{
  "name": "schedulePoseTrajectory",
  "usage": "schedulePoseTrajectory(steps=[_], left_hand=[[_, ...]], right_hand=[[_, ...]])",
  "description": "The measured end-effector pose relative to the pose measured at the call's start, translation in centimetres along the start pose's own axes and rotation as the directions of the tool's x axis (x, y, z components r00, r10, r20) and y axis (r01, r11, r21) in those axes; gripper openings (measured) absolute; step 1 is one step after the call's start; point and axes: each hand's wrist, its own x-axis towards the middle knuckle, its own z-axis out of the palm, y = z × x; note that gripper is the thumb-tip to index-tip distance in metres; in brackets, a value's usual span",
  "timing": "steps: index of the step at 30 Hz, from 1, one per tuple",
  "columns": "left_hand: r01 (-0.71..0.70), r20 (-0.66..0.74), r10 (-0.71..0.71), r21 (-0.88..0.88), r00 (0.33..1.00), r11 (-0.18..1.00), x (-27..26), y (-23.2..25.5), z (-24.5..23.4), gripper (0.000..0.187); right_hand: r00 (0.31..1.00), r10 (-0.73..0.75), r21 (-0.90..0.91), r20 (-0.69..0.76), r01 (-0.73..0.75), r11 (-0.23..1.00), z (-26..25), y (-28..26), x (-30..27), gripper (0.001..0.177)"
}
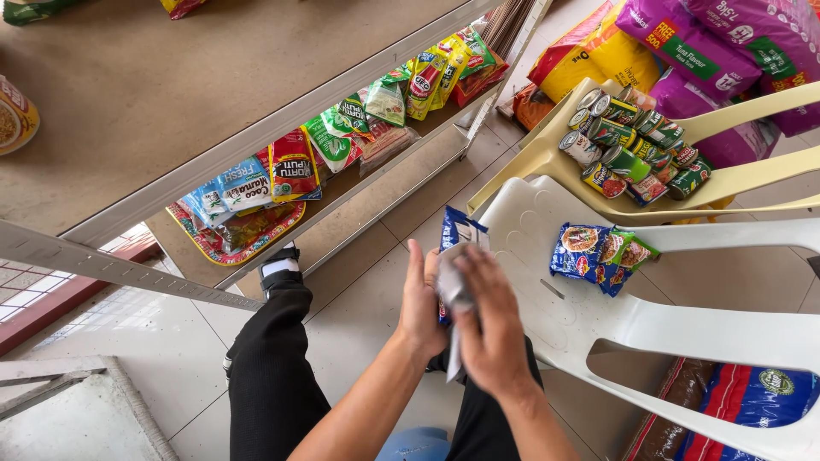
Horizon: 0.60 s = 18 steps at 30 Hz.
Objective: Wiping down packets of instant noodles with a cleaning cloth in a grocery store setting.
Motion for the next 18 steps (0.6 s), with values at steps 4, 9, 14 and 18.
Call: schedulePoseTrajectory(steps=[4, 9, 14, 18], left_hand=[[-0.098, -0.137, 0.134, 0.242, 0.981, 0.965, 0.4, -1.4, -0.1, 0.067], [0.031, -0.171, 0.009, 0.227, 0.985, 0.973, 1.0, -1.8, -1.8, 0.057], [0.038, -0.276, 0.004, 0.146, 0.961, 0.989, 1.3, 0.3, -1.5, 0.055], [-0.079, -0.102, 0.152, 0.514, 0.983, 0.854, 1.2, 0.7, 0.5, 0.062]], right_hand=[[0.891, 0.454, 0.390, -0.018, -0.412, 0.824, -0.1, 2.8, 1.4, 0.052], [0.918, 0.390, 0.426, -0.073, -0.325, 0.844, -0.8, 0.8, 2.0, 0.051], [0.997, 0.073, 0.401, -0.006, -0.064, 0.914, 0.0, 0.3, 1.0, 0.048], [0.839, 0.537, 0.884, 0.086, -0.313, 0.347, 2.6, 5.4, -0.5, 0.057]])
